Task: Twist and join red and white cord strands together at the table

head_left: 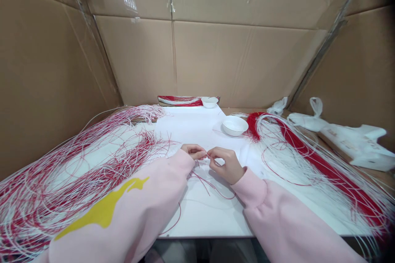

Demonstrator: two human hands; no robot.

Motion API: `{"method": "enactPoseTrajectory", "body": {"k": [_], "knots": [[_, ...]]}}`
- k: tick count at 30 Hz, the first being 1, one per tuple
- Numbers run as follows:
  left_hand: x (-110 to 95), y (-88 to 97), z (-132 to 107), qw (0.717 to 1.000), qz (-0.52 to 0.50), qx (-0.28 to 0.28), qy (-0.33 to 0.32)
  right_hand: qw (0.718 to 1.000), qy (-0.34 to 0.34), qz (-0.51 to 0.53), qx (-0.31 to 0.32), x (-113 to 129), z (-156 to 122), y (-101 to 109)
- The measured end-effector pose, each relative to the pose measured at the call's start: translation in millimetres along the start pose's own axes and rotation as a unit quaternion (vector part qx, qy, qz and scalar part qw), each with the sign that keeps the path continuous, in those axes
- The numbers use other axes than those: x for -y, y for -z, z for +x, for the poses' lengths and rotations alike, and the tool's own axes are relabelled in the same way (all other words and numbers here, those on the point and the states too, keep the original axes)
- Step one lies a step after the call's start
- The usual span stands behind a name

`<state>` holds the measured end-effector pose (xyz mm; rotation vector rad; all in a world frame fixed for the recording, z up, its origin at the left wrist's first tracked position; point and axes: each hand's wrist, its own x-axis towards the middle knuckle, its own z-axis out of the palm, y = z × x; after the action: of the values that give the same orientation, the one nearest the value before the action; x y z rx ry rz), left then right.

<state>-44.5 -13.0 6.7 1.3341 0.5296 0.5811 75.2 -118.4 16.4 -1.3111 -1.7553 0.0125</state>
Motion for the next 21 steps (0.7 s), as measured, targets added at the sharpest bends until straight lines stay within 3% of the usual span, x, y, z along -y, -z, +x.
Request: {"method": "enactPoseTrajectory", "body": {"k": [21], "knots": [[9.1, 6.2, 2.1, 0.997, 0.059, 0.008, -0.040, 1.000, -0.016, 0.008, 0.000, -2.5, -2.1, -0.6]]}}
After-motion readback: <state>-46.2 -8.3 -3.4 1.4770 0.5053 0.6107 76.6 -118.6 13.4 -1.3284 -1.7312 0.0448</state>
